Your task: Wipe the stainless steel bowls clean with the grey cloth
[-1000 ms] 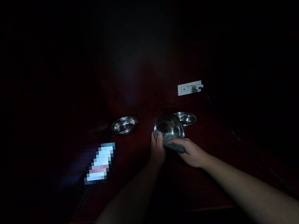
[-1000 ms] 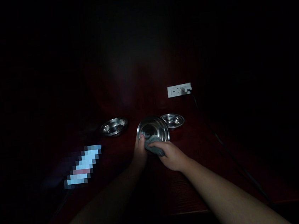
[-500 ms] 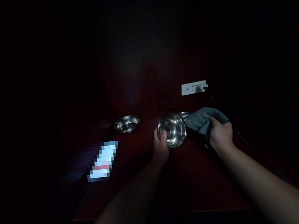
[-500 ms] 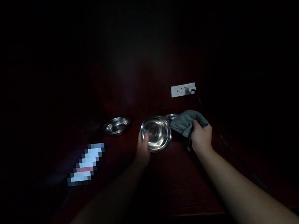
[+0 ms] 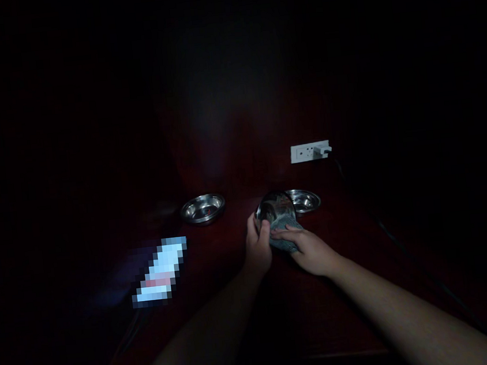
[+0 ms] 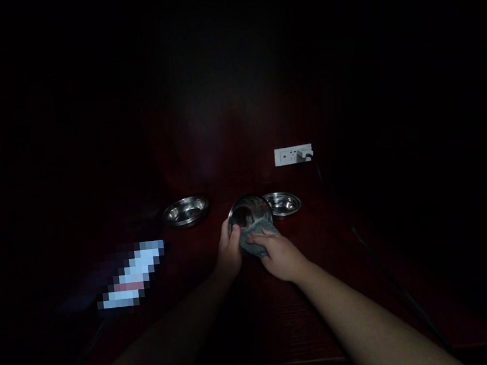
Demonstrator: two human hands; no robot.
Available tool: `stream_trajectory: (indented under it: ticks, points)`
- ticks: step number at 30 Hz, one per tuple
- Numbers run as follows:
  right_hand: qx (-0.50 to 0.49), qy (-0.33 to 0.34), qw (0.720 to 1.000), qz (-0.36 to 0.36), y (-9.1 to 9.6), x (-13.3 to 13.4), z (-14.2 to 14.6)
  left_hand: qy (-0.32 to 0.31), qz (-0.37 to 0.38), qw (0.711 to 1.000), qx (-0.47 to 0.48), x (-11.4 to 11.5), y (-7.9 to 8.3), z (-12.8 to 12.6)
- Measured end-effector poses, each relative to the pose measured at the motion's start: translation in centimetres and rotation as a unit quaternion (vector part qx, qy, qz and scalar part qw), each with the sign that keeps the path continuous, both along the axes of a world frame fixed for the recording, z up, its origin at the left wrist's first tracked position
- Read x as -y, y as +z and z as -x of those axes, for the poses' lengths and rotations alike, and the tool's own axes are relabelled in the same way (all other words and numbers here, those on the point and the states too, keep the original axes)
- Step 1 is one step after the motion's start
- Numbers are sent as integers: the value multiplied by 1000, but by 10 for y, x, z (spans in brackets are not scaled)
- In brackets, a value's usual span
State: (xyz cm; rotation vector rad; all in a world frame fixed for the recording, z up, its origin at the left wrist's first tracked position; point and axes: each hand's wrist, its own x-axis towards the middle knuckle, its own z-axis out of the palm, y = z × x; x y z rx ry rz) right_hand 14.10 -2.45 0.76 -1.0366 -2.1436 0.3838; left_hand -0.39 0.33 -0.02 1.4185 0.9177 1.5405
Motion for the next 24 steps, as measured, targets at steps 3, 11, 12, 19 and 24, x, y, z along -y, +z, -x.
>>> stream_trajectory:
  ticks: [3, 11, 12, 19, 24]
  points:
    - [-158, 48, 979, 122, 2, 3, 3, 1, 20, 1000, -15, 0, 1, 0]
    - [-646, -78, 701, 292, 20, -2, 1, -45, 59, 995, 59, -5, -4, -3]
    - [-673, -102, 683, 265, 22, -4, -3, -39, 68, 995, 64, -5, -4, -3]
    - [-470, -287, 822, -142, 21, -6, -27, -52, 121, 983, 126, -11, -9, -6]
    - [-26, -151, 960, -234, 17, -2, -19, -117, 126, 969, 180, -9, -9, -10]
